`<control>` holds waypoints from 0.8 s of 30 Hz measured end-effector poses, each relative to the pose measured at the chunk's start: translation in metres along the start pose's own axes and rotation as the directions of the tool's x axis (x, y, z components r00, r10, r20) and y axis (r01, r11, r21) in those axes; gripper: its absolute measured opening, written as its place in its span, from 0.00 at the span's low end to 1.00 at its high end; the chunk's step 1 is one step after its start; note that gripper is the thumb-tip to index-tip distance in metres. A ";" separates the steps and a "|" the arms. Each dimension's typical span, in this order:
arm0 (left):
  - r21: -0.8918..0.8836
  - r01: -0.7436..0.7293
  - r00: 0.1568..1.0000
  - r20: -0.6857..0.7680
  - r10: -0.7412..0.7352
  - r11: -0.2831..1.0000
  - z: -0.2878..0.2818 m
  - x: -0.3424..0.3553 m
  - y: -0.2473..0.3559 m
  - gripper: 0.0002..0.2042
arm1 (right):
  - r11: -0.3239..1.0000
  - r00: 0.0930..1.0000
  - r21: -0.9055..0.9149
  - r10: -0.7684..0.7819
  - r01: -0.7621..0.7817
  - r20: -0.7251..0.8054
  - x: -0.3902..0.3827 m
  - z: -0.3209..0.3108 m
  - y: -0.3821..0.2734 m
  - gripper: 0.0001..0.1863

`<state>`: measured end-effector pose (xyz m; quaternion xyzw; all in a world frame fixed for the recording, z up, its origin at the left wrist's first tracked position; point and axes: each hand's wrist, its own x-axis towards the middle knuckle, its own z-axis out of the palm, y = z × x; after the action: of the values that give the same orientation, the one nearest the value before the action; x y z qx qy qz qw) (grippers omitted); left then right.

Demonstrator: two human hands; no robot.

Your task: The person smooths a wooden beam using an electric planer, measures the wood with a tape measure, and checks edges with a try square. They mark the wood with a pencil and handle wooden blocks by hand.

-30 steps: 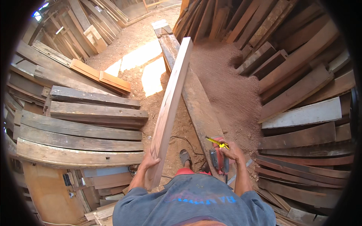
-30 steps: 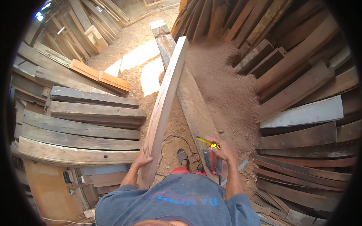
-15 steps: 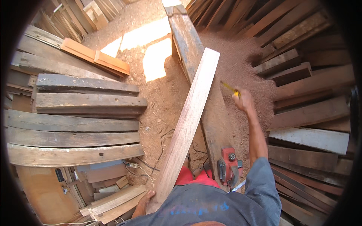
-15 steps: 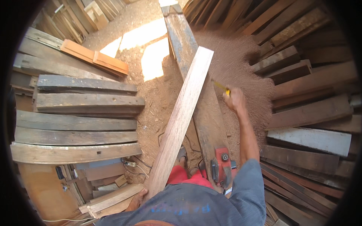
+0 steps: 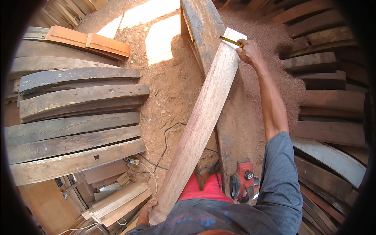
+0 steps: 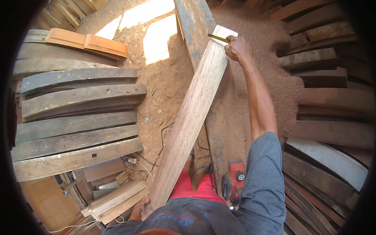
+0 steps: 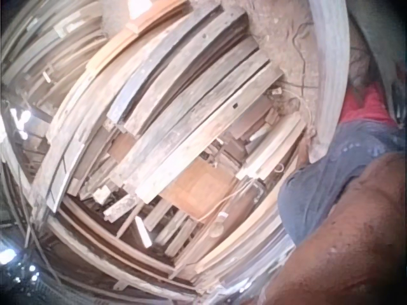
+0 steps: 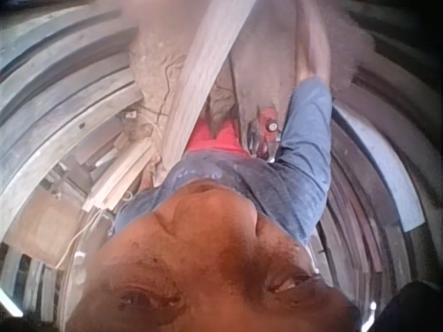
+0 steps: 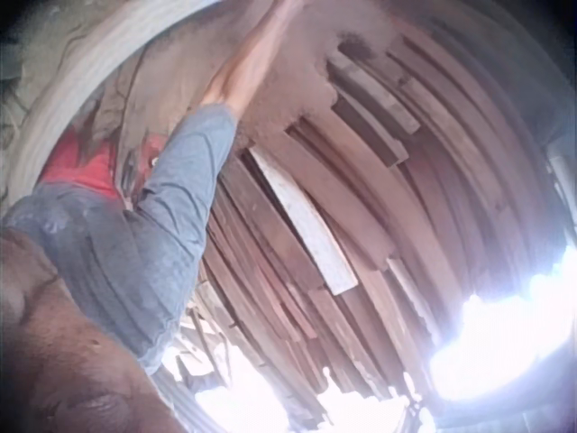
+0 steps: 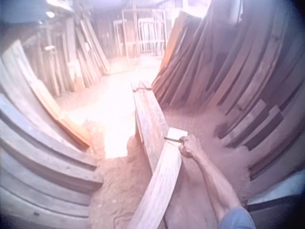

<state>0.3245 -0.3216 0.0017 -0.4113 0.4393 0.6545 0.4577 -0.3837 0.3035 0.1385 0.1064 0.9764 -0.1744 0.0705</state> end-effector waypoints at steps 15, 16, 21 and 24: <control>-0.005 0.076 0.994 -0.083 -0.076 0.997 0.025 -0.015 0.019 0.40 | 0.999 0.990 -0.048 -0.008 0.001 -0.137 -0.005 0.014 0.096 0.25; -0.002 0.077 0.993 -0.085 -0.077 0.997 0.025 -0.015 0.020 0.40 | 0.998 0.988 -0.059 -0.025 0.016 -0.155 -0.004 0.016 0.100 0.25; 0.006 0.083 0.992 -0.095 -0.082 0.997 0.026 -0.017 0.025 0.38 | 0.997 0.983 -0.075 -0.048 0.035 -0.178 -0.002 0.022 0.111 0.26; 0.006 0.084 0.991 -0.105 -0.083 0.996 0.031 -0.019 0.026 0.37 | 0.998 0.982 -0.057 -0.037 0.027 -0.187 -0.002 0.023 0.111 0.26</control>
<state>0.2997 -0.3014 0.0332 -0.4608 0.4485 0.6100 0.4630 -0.3535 0.3964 0.0815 0.1046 0.9846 -0.1382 -0.0218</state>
